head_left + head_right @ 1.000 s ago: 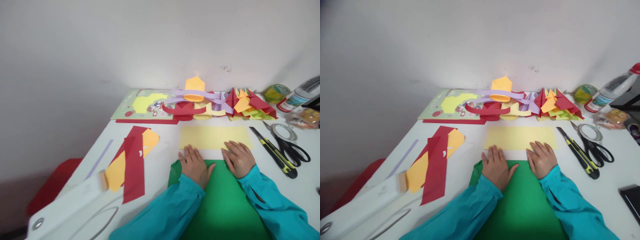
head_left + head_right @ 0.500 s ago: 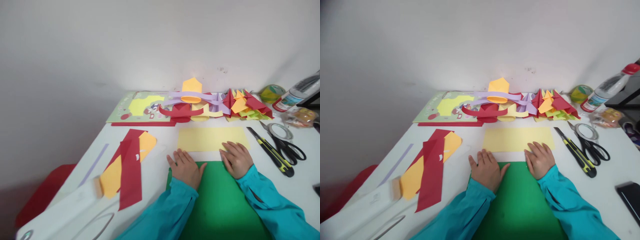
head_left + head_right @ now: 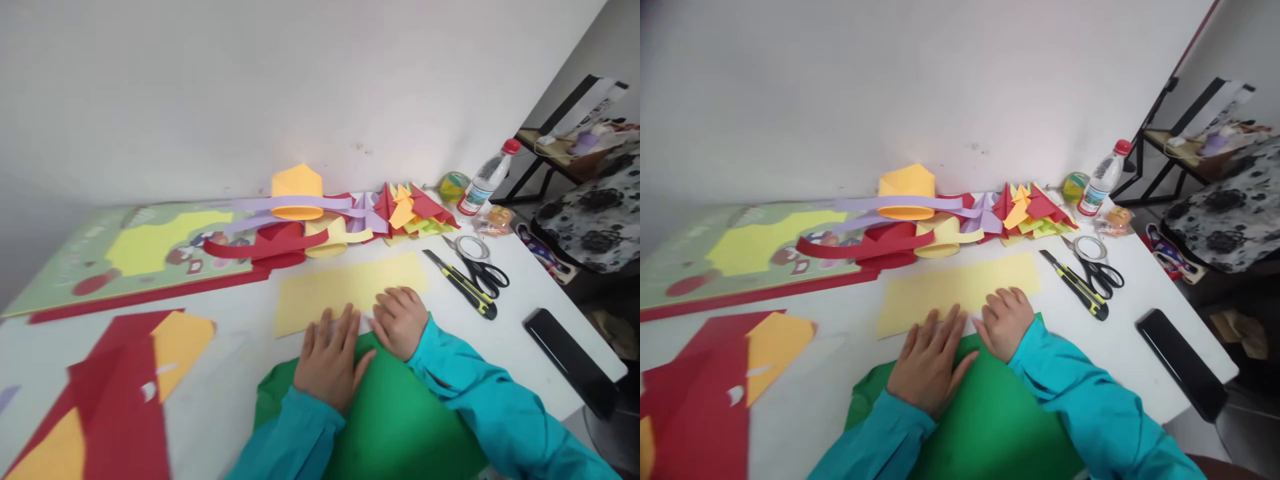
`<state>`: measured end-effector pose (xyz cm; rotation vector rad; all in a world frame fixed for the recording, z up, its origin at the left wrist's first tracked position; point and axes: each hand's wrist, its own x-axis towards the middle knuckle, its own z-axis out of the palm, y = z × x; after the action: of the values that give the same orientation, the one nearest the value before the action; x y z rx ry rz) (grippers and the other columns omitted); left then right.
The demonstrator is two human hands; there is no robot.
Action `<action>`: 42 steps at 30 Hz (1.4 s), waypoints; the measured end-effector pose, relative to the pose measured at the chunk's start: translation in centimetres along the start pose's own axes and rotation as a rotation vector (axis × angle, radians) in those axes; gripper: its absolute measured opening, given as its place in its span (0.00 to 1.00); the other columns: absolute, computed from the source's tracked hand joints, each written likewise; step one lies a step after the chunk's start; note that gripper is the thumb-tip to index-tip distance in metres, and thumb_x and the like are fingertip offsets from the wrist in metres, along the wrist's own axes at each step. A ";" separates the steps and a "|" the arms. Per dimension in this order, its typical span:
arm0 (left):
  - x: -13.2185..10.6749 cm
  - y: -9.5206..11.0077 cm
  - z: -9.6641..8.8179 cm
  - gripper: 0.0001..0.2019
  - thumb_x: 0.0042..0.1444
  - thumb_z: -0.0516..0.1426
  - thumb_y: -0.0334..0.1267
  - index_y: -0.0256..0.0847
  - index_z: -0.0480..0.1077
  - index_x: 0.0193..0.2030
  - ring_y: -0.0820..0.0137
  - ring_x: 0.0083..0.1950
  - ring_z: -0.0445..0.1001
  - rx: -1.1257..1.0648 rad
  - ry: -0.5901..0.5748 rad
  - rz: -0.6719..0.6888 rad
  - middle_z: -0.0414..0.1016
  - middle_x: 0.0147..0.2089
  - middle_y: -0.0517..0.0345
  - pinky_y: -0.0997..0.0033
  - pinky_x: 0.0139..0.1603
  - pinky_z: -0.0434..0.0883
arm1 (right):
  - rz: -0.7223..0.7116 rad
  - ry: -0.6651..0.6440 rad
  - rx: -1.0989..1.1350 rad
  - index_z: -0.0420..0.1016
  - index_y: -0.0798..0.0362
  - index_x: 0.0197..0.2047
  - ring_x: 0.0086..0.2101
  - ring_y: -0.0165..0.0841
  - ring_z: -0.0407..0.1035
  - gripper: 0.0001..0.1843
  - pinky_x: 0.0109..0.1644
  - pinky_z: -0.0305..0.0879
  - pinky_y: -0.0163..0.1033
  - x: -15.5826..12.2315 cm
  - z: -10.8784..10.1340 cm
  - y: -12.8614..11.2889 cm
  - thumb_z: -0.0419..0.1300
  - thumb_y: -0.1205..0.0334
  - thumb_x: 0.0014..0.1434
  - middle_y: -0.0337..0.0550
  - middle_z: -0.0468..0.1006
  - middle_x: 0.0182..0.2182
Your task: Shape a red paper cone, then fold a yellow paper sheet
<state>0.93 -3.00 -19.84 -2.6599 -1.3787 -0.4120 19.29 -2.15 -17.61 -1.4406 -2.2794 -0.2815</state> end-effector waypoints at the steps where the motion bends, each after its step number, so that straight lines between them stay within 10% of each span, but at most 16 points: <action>1: 0.0 0.1 0.2 0.30 0.58 0.49 0.52 0.38 0.60 0.63 0.41 0.65 0.55 0.000 -0.022 0.016 0.59 0.65 0.50 0.42 0.57 0.59 | 0.000 -0.018 0.001 0.76 0.54 0.43 0.46 0.42 0.64 0.14 0.52 0.57 0.49 0.0 -0.1 -0.2 0.54 0.57 0.60 0.49 0.76 0.43; 42: 0.1 -0.2 0.2 0.27 0.58 0.48 0.53 0.41 0.64 0.60 0.42 0.62 0.58 -0.007 -0.024 -0.066 0.65 0.62 0.50 0.45 0.54 0.61 | 0.394 0.122 -0.311 0.79 0.53 0.27 0.43 0.44 0.65 0.12 0.47 0.55 0.50 -3.7 -1.4 5.9 0.56 0.65 0.56 0.47 0.79 0.36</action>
<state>0.88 -2.76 -19.98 -2.6393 -1.4772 -0.3940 26.31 -3.11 -18.43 -1.9290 -1.8617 -0.6000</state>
